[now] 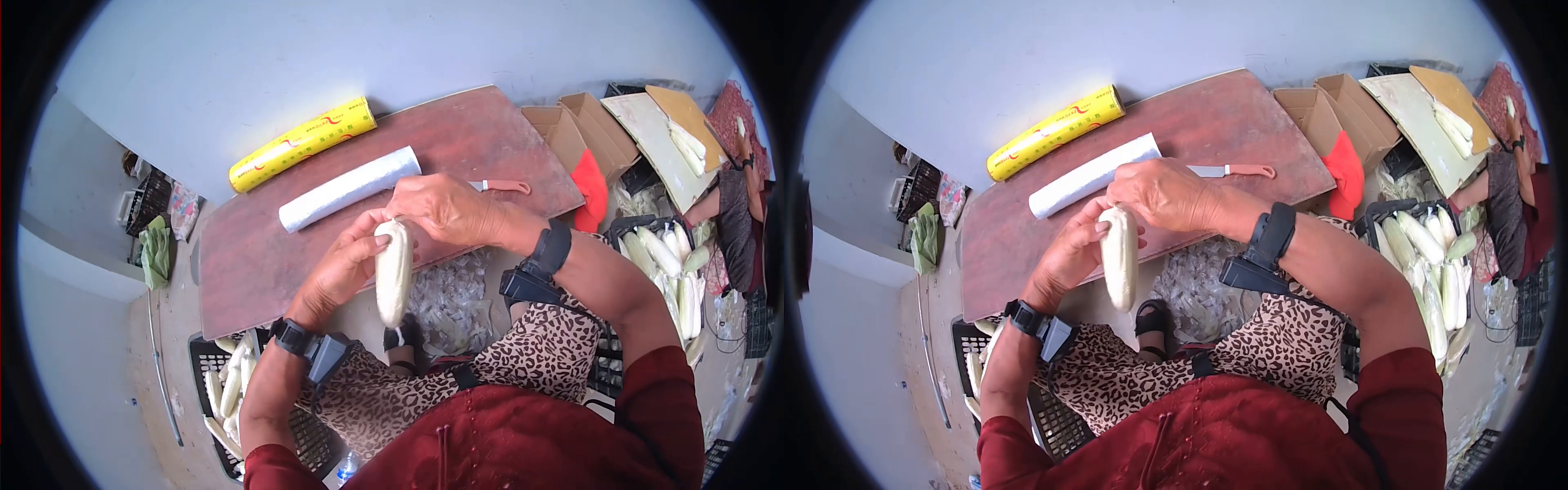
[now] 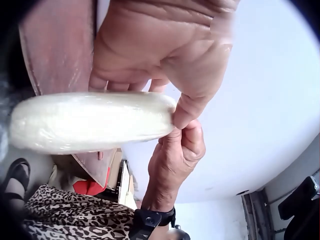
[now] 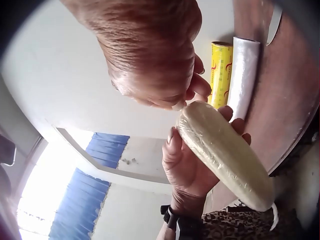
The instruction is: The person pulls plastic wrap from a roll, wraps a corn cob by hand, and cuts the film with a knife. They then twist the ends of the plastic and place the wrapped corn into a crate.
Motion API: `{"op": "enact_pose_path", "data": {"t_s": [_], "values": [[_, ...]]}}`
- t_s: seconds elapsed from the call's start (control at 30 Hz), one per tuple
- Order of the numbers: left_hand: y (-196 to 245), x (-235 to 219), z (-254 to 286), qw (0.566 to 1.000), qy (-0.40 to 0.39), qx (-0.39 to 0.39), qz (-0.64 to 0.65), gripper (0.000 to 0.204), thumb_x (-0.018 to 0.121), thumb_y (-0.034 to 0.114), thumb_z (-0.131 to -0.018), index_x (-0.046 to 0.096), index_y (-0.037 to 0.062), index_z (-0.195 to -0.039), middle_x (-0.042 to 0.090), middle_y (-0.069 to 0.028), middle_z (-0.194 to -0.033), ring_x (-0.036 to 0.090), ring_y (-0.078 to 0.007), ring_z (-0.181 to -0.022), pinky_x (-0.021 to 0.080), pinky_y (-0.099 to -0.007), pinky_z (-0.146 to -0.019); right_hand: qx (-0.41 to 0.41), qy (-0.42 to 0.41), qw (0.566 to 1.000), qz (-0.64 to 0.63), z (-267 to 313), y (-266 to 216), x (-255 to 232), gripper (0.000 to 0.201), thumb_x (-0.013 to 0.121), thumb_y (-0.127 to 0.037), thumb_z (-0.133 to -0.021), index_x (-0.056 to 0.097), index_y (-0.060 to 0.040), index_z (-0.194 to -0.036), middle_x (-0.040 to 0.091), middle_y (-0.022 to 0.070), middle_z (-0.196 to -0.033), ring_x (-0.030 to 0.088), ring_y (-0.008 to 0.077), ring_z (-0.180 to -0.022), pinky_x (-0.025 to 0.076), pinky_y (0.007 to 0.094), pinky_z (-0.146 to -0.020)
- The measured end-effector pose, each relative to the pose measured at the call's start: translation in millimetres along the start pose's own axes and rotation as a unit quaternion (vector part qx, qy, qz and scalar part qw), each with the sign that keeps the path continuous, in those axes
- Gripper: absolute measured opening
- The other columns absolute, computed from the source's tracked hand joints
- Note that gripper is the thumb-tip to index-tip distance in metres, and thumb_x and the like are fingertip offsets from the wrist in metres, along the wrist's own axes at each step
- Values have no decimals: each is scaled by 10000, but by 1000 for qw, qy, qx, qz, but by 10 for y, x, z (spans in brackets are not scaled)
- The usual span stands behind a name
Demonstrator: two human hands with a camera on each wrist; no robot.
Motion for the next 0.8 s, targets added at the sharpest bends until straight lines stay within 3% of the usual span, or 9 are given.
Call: {"op": "enact_pose_path", "data": {"t_s": [0.1,0.2,0.23,0.33,0.37,0.47,0.63,0.8], "values": [[-18,17,73,997,-56,-21,51,568,560,436,-886,435,66,-1299,569,-226,-1171,620,-337,-1007,492,-435,-916,-41,-3,999,-6,-9,-46,26,97,546,-109,-825,632,-71,-804,589,91,-775,624,290,-736,494,389,-636],[-36,88,178,995,-16,-40,94,482,502,467,-941,502,70,-1215,607,-185,-1136,627,-304,-974,505,-398,-865,-51,-19,998,-18,-22,-86,50,80,551,-104,-803,617,-70,-774,587,81,-764,627,281,-732,492,385,-629],[-70,114,218,997,15,-32,73,601,540,537,-899,462,70,-1269,604,-195,-1072,634,-293,-941,526,-391,-842,-52,-29,998,-14,-19,-89,63,80,551,-107,-804,612,-73,-766,588,79,-764,627,281,-730,491,385,-627],[-168,116,245,998,44,-55,1,569,556,552,-891,519,70,-1191,631,-137,-965,641,-237,-877,535,-363,-811,-66,-62,996,1,7,-91,116,85,553,-118,-807,598,-81,-745,589,73,-765,626,283,-725,489,387,-618],[-198,141,229,994,83,-54,-40,456,597,475,-889,559,73,-1102,633,-88,-871,635,-196,-815,532,-344,-768,-75,-73,995,8,25,-93,135,86,555,-124,-807,594,-84,-741,590,71,-766,625,285,-725,489,390,-615],[-356,142,253,990,120,-30,-65,370,589,400,-888,576,70,-1056,627,-80,-849,626,-185,-804,519,-331,-731,-72,-132,988,30,121,-42,228,52,570,-130,-805,608,-98,-822,587,57,-805,609,262,-750,450,382,-675],[-690,200,277,987,124,10,99,318,519,318,-909,543,55,-1087,615,-136,-902,625,-275,-806,509,-381,-735,-104,-175,977,65,214,49,361,66,587,-175,-801,587,-112,-818,557,33,-784,590,249,-757,429,387,-697],[-915,84,228,984,122,10,132,259,483,275,-935,565,46,-1024,623,-126,-900,633,-261,-764,517,-365,-694,-112,-189,973,77,277,65,443,68,594,-177,-794,589,-114,-818,524,33,-746,585,258,-738,422,379,-688]]}}
Point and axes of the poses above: each hand's wrist, its own z-axis away from the middle knuckle, its own x-axis out of the palm, y = z × x, the point moved 4 cm from there along -z, towards the middle knuckle
